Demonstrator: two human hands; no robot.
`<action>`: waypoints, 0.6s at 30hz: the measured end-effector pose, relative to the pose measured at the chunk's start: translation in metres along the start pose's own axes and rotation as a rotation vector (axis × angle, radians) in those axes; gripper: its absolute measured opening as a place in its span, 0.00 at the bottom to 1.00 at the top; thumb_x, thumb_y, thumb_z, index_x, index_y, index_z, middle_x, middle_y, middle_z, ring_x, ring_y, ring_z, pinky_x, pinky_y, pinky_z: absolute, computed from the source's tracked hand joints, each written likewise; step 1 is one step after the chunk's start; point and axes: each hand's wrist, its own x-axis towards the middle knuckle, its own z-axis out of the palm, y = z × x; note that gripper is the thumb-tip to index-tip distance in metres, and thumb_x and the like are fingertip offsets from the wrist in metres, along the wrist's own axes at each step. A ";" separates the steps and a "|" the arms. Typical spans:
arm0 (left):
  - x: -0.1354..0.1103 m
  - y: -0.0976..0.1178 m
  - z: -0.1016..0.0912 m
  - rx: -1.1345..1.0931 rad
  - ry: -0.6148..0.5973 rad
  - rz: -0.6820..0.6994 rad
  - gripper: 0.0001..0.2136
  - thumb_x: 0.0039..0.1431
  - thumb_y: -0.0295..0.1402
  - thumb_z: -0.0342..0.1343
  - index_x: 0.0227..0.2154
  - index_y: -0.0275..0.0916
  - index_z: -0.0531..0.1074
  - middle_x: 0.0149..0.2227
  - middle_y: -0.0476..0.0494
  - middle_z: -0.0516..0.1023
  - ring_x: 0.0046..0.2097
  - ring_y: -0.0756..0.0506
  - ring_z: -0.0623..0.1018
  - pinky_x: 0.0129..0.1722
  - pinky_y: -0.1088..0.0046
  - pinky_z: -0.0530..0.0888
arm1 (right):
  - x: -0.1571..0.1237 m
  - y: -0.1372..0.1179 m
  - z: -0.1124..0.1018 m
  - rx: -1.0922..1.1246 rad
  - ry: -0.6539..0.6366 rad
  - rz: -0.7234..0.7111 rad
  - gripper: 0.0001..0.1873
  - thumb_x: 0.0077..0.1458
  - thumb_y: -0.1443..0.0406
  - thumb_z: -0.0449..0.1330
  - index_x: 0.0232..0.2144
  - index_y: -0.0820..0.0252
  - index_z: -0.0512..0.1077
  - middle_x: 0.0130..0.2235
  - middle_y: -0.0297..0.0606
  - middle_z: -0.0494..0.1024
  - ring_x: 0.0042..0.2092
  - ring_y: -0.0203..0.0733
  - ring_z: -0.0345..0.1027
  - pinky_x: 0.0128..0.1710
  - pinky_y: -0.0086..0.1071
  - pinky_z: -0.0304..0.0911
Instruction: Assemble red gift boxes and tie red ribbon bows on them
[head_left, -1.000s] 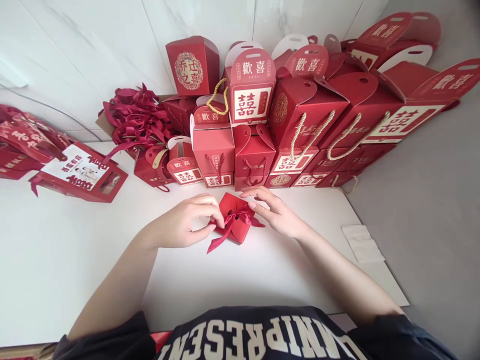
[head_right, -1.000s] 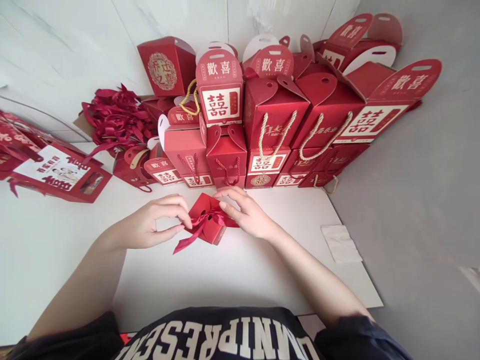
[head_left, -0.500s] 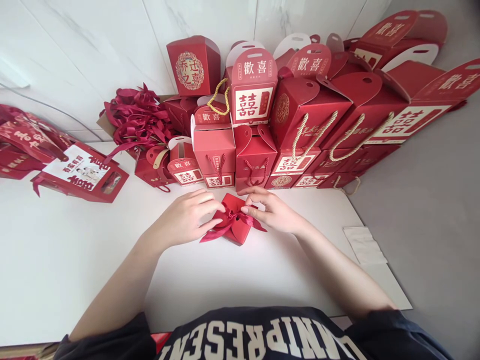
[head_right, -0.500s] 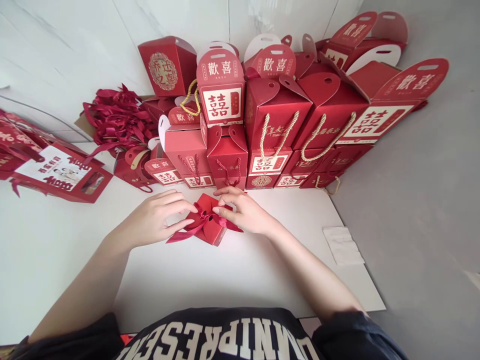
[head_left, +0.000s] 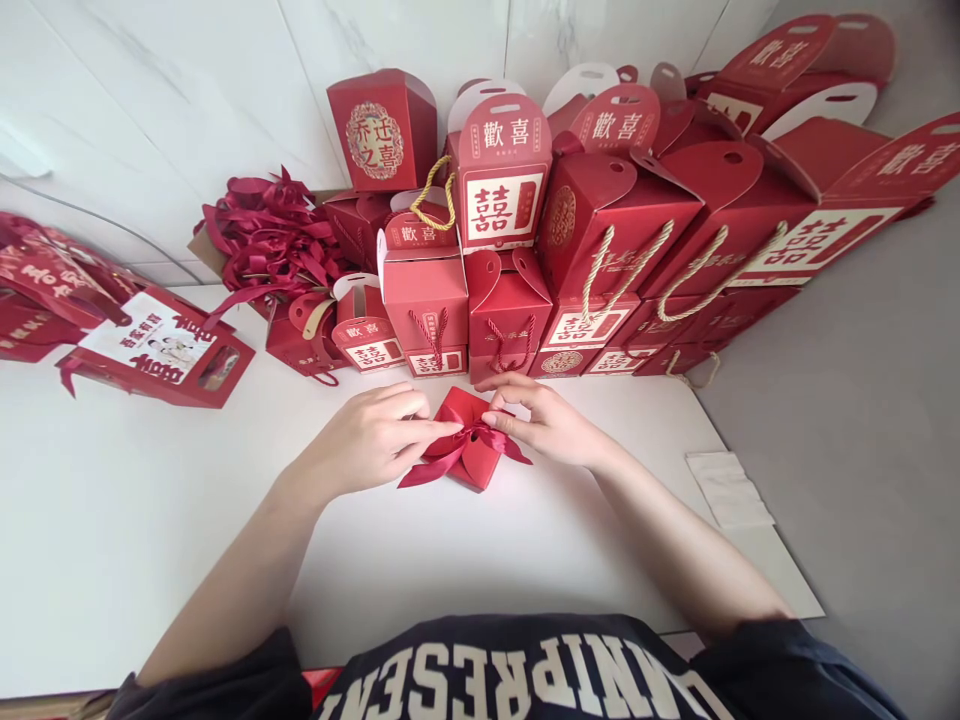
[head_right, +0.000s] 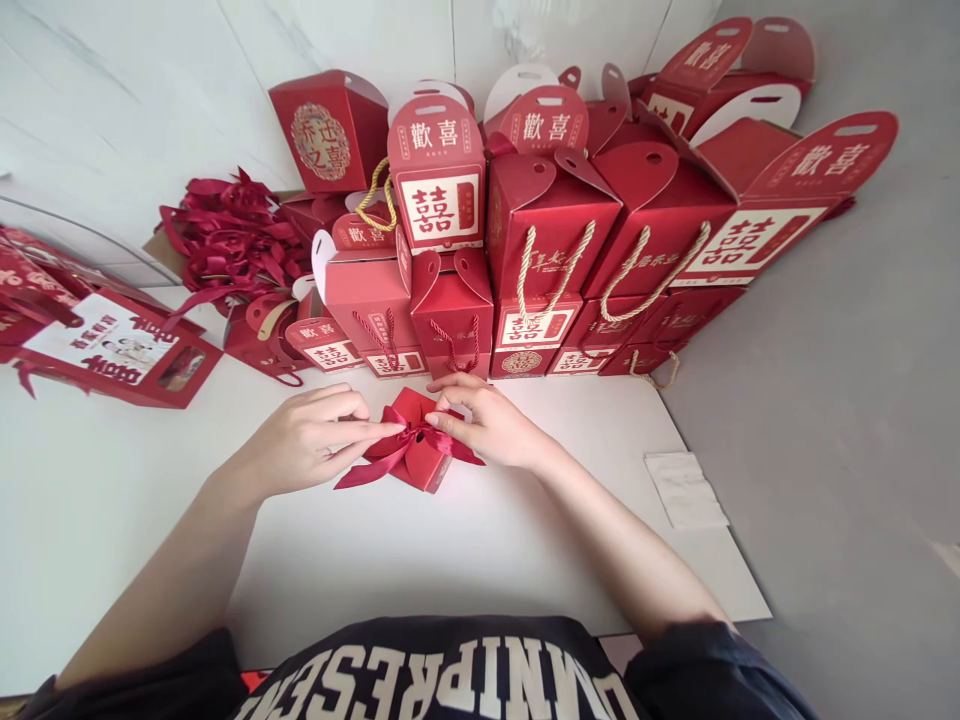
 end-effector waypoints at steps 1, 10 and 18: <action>0.000 0.000 0.000 0.012 0.004 -0.003 0.13 0.64 0.27 0.52 0.47 0.46 0.77 0.28 0.48 0.69 0.32 0.49 0.68 0.32 0.71 0.65 | 0.000 0.000 0.000 0.000 0.000 -0.002 0.10 0.62 0.59 0.57 0.30 0.57 0.71 0.55 0.40 0.71 0.55 0.42 0.67 0.56 0.39 0.59; 0.003 0.001 -0.002 0.171 -0.043 -0.058 0.08 0.64 0.29 0.51 0.37 0.40 0.76 0.35 0.45 0.72 0.37 0.46 0.71 0.36 0.69 0.69 | 0.000 -0.002 0.001 0.078 0.006 -0.004 0.11 0.62 0.59 0.57 0.30 0.57 0.71 0.54 0.41 0.71 0.55 0.44 0.67 0.55 0.40 0.60; 0.005 0.000 0.005 0.157 -0.004 -0.001 0.11 0.63 0.25 0.51 0.45 0.41 0.75 0.36 0.44 0.71 0.38 0.46 0.69 0.37 0.69 0.69 | 0.001 -0.001 -0.002 0.194 -0.041 0.009 0.13 0.62 0.56 0.58 0.31 0.56 0.77 0.57 0.41 0.69 0.60 0.46 0.62 0.61 0.44 0.54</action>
